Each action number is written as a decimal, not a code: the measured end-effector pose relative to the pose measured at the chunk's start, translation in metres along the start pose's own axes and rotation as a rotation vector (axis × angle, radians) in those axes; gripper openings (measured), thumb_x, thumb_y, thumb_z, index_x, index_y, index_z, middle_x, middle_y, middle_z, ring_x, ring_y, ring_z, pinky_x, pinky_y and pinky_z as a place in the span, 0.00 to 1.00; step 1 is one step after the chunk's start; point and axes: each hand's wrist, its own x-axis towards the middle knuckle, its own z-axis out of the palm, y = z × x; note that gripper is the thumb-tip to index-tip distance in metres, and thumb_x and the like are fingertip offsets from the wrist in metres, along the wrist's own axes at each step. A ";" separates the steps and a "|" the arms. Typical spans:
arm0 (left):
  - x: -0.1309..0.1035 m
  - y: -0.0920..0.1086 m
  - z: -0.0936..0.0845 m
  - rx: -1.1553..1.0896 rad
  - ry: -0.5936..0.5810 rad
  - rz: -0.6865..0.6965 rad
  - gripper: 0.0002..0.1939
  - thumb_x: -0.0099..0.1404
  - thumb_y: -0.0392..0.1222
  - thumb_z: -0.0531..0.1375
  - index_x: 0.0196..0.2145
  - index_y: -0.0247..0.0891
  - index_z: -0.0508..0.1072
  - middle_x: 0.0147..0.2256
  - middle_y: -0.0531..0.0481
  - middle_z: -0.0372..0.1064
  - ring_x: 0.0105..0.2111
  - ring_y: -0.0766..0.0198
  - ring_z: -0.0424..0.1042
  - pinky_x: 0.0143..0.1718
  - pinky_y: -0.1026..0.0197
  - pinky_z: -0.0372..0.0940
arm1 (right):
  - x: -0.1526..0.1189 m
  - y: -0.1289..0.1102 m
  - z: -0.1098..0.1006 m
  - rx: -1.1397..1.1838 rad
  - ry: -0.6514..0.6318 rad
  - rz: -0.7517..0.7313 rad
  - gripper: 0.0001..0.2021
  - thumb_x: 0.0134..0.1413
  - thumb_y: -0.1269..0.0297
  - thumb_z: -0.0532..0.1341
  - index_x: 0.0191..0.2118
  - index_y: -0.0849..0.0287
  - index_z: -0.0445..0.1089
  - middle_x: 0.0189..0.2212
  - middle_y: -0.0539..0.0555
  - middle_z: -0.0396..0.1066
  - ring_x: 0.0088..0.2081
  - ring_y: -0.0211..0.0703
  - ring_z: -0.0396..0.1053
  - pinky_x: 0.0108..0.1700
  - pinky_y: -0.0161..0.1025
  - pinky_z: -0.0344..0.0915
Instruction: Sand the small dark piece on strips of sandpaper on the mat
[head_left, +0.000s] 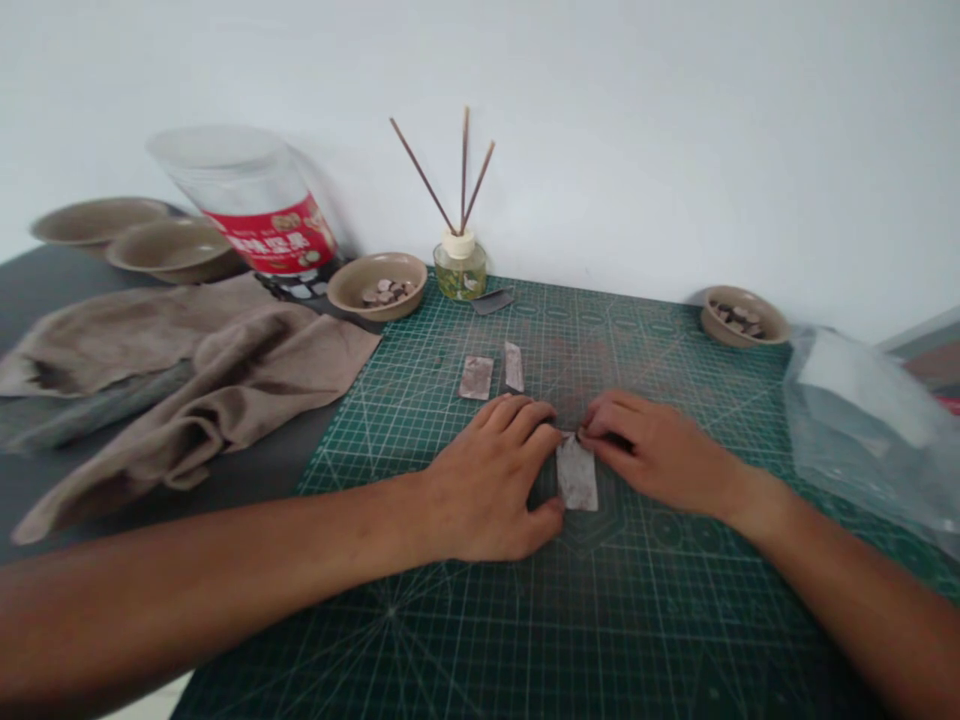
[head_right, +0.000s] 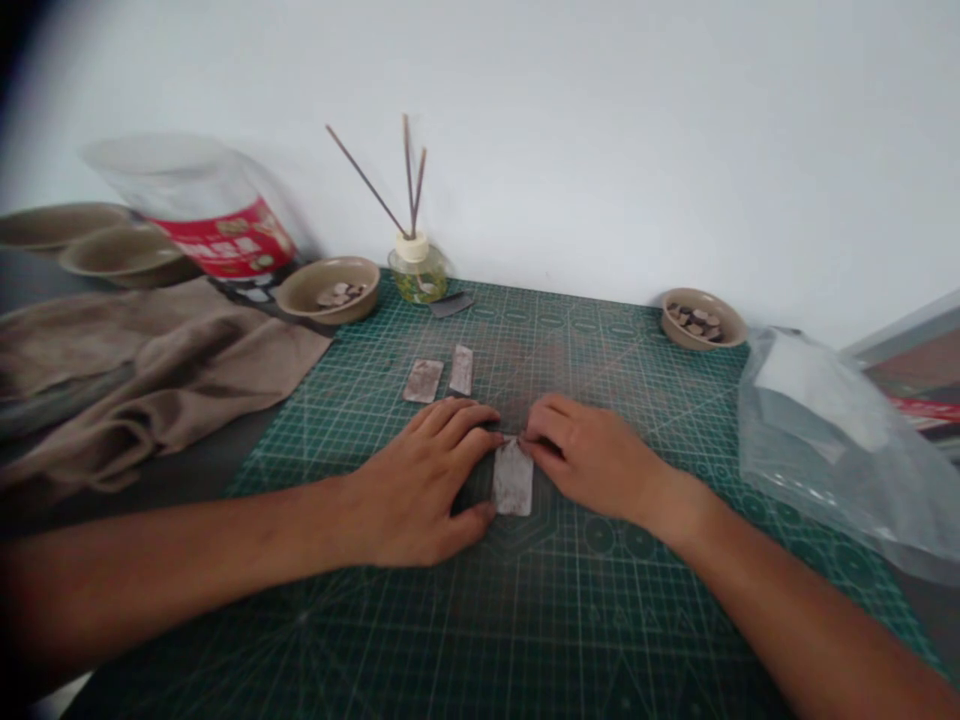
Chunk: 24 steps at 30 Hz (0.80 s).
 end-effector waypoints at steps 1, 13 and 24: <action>0.000 0.000 0.000 -0.002 0.000 -0.007 0.29 0.62 0.52 0.60 0.56 0.34 0.67 0.61 0.38 0.60 0.62 0.44 0.56 0.66 0.41 0.52 | -0.001 0.001 -0.002 0.043 -0.039 -0.008 0.04 0.66 0.66 0.59 0.38 0.57 0.71 0.41 0.54 0.73 0.41 0.44 0.72 0.44 0.44 0.67; 0.006 -0.008 -0.005 -0.276 0.058 0.016 0.29 0.55 0.42 0.66 0.54 0.36 0.65 0.54 0.42 0.68 0.56 0.50 0.66 0.61 0.45 0.60 | -0.002 -0.004 0.010 1.459 0.419 0.367 0.13 0.52 0.58 0.72 0.29 0.57 0.69 0.37 0.48 0.71 0.23 0.29 0.59 0.23 0.30 0.56; 0.023 -0.022 -0.024 -0.747 0.139 -0.208 0.10 0.68 0.44 0.57 0.45 0.40 0.71 0.33 0.54 0.73 0.33 0.65 0.73 0.35 0.63 0.67 | 0.000 0.010 0.010 1.634 0.491 0.420 0.12 0.51 0.60 0.72 0.31 0.56 0.68 0.29 0.46 0.67 0.25 0.32 0.59 0.25 0.27 0.63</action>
